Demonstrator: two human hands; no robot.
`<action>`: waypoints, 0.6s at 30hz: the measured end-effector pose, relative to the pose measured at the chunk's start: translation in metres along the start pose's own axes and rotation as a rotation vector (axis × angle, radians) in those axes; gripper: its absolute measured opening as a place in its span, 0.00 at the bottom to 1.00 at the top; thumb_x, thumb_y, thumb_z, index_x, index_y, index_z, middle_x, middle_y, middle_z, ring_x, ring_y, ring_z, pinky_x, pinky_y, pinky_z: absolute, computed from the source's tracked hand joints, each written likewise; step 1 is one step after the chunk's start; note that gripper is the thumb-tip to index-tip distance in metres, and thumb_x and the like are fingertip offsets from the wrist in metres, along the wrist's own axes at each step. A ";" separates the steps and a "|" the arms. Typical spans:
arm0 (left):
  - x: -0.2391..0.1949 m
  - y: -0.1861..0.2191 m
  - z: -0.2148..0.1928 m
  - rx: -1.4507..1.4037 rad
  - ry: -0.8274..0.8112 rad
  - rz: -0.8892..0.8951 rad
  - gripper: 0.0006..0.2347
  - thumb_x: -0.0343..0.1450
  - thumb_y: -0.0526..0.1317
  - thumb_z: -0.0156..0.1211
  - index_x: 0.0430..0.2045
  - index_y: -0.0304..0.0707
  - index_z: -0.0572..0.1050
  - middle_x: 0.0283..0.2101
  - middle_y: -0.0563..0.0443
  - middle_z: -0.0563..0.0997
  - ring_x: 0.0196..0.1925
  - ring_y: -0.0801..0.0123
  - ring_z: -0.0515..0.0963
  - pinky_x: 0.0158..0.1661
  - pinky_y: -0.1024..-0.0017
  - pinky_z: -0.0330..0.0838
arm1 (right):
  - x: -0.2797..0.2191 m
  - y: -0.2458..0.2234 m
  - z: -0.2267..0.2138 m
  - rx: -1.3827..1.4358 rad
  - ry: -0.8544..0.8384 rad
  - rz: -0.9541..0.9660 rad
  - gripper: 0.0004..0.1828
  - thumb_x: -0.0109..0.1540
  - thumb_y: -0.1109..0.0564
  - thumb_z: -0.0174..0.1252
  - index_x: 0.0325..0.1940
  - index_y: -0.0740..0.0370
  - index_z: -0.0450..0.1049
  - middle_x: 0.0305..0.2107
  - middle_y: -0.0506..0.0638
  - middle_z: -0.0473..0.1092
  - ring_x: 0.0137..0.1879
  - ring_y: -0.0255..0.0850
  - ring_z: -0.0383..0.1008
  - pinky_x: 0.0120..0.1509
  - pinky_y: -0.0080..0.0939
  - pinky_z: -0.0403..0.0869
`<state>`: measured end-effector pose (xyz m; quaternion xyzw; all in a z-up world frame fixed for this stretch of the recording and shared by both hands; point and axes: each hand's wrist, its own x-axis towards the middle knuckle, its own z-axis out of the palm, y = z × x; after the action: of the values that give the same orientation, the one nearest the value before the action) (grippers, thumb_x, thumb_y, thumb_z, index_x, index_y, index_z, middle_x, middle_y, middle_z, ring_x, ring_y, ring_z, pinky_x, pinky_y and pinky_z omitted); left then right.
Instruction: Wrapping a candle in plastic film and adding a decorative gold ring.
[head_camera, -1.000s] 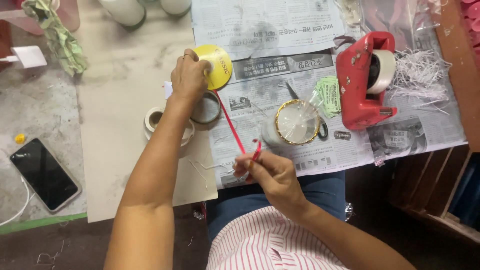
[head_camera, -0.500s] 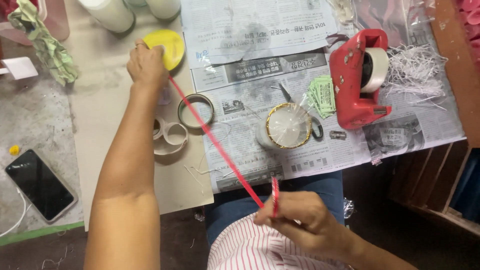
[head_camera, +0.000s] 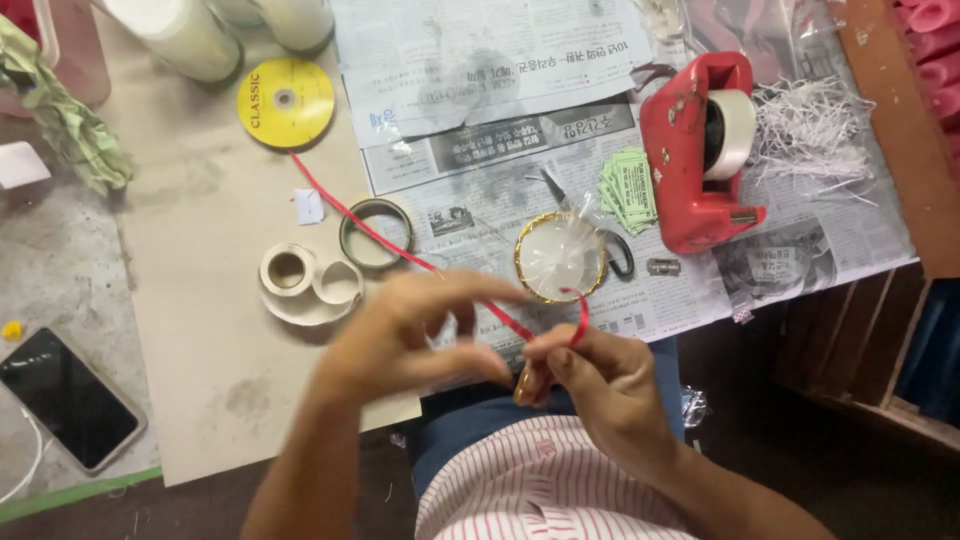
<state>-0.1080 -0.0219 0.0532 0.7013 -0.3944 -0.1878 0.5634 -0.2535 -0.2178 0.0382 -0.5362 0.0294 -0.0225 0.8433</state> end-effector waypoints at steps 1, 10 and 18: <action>-0.003 0.006 0.015 0.053 -0.033 0.050 0.14 0.70 0.38 0.64 0.50 0.40 0.75 0.44 0.52 0.83 0.32 0.75 0.79 0.33 0.78 0.69 | 0.004 0.001 0.001 -0.073 0.028 -0.012 0.10 0.69 0.59 0.54 0.46 0.69 0.78 0.26 0.54 0.75 0.31 0.40 0.77 0.35 0.32 0.76; -0.017 -0.005 0.032 0.142 0.059 -0.095 0.08 0.68 0.38 0.67 0.39 0.43 0.81 0.31 0.46 0.85 0.24 0.58 0.82 0.30 0.66 0.77 | 0.017 -0.005 -0.039 -0.520 0.276 -0.222 0.09 0.67 0.64 0.56 0.44 0.73 0.80 0.26 0.59 0.75 0.26 0.41 0.76 0.31 0.35 0.76; 0.011 -0.003 0.076 0.024 0.152 -0.114 0.12 0.69 0.44 0.68 0.42 0.43 0.80 0.28 0.52 0.86 0.22 0.65 0.83 0.25 0.74 0.75 | 0.020 -0.010 -0.026 -0.637 0.225 -0.364 0.06 0.62 0.67 0.63 0.42 0.68 0.83 0.32 0.56 0.73 0.33 0.36 0.75 0.38 0.33 0.76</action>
<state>-0.1539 -0.0786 0.0304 0.7415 -0.3122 -0.1611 0.5717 -0.2350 -0.2468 0.0360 -0.7619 0.0315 -0.2202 0.6083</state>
